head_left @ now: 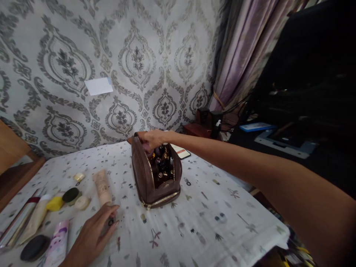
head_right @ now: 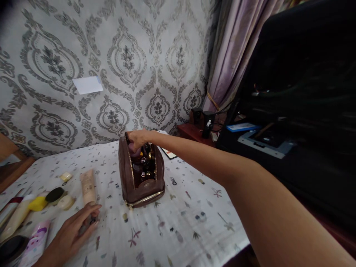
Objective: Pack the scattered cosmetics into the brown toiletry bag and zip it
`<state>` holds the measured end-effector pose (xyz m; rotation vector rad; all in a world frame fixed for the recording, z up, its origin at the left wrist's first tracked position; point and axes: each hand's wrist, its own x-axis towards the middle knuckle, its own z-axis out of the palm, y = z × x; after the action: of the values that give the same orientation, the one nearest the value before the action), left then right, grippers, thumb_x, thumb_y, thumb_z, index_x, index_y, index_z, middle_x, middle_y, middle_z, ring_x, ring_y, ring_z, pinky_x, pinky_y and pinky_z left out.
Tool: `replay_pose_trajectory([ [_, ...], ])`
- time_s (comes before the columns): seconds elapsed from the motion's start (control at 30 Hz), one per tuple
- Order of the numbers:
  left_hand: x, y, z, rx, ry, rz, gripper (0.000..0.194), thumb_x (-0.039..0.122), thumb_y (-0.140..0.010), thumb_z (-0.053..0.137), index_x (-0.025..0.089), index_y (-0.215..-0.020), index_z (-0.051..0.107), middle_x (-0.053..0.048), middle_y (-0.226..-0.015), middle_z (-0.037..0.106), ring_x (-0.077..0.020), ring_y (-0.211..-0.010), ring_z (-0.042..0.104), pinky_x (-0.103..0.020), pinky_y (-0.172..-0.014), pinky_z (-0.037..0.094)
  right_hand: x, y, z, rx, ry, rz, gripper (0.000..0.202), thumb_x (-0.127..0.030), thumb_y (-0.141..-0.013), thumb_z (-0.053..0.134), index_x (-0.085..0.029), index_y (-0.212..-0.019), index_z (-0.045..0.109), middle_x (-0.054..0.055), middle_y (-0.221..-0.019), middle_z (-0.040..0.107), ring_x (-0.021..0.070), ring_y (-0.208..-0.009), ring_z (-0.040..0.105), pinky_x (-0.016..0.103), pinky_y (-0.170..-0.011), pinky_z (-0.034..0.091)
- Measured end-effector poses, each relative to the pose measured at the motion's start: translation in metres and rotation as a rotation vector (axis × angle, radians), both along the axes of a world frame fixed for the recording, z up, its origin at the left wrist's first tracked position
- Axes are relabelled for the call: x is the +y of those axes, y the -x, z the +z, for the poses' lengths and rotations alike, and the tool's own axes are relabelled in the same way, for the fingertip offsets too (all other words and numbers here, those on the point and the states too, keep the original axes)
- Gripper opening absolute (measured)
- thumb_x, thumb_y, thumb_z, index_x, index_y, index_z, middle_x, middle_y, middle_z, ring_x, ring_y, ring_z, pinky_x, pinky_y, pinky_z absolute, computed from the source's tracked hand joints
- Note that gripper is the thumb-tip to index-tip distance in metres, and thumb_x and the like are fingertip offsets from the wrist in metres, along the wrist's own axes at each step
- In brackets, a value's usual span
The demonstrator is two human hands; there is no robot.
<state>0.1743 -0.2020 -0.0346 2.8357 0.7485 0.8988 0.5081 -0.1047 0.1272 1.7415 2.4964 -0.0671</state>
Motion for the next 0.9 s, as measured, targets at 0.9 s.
replay_pose_trajectory([
  [0.9,0.002,0.006,-0.011,0.060,-0.002,0.035,0.028,0.036,-0.094,0.052,0.027,-0.119,0.061,-0.006,-0.108,0.074,-0.0222,-0.102,0.073,-0.025,-0.081,0.060,-0.006,0.009,-0.016,-0.196,-0.057,-0.085,0.026,-0.021,-0.086,0.057,-0.012,-0.105,0.072,0.015,-0.107,0.073,0.0285,-0.100,0.066,0.034,-0.083,0.045],
])
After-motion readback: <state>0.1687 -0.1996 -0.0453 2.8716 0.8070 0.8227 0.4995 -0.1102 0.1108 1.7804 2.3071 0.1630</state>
